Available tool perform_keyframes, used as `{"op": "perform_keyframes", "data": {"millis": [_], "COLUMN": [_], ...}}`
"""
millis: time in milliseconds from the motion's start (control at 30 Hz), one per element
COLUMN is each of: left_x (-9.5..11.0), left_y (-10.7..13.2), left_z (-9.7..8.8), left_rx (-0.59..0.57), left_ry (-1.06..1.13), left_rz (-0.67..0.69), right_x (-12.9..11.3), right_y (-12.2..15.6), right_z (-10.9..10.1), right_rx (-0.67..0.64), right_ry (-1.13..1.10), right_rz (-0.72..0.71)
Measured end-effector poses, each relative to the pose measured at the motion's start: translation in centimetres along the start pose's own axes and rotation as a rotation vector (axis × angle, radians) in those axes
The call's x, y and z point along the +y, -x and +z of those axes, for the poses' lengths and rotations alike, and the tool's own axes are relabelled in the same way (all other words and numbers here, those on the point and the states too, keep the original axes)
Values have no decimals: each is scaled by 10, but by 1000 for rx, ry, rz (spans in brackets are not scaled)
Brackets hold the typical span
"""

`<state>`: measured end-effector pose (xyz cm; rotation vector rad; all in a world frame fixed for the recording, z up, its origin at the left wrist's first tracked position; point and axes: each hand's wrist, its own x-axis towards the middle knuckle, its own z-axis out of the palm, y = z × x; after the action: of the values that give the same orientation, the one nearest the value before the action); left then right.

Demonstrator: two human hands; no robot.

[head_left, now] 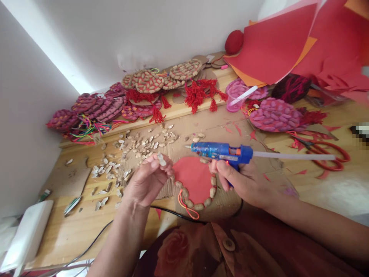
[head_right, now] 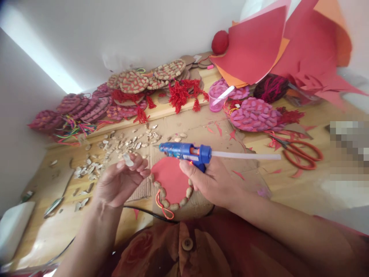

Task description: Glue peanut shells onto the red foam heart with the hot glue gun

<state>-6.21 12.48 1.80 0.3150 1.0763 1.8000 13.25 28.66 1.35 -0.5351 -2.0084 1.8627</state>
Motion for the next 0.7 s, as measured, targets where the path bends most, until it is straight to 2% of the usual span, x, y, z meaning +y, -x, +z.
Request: {"op": "perform_keyframes", "data": {"millis": [67,167,267,367,500,700], "left_x": [6,10,6,-2,-9,-11], "left_y": [-3,-9,-18,-29,-41,-52], "left_z": [-3,-1,8,15,17,17], "left_rx": [27,53,-42,-157,-265,-328], "left_ry": [-199,-651,-1074,-1362,-1558,-1662], "left_rz": [69,169,262,406,551,592], "right_x": [3,8,12,15,20,23], "right_y": [-6,-13,-14,-13,-14,-15], "right_z": [1,2,2,2,2,0], "right_rx": [51,101,147,184,194,176], "right_ry": [-120,-260,-341,-392,-447,-436], "right_rz": [74,159,220,272,316,334]}}
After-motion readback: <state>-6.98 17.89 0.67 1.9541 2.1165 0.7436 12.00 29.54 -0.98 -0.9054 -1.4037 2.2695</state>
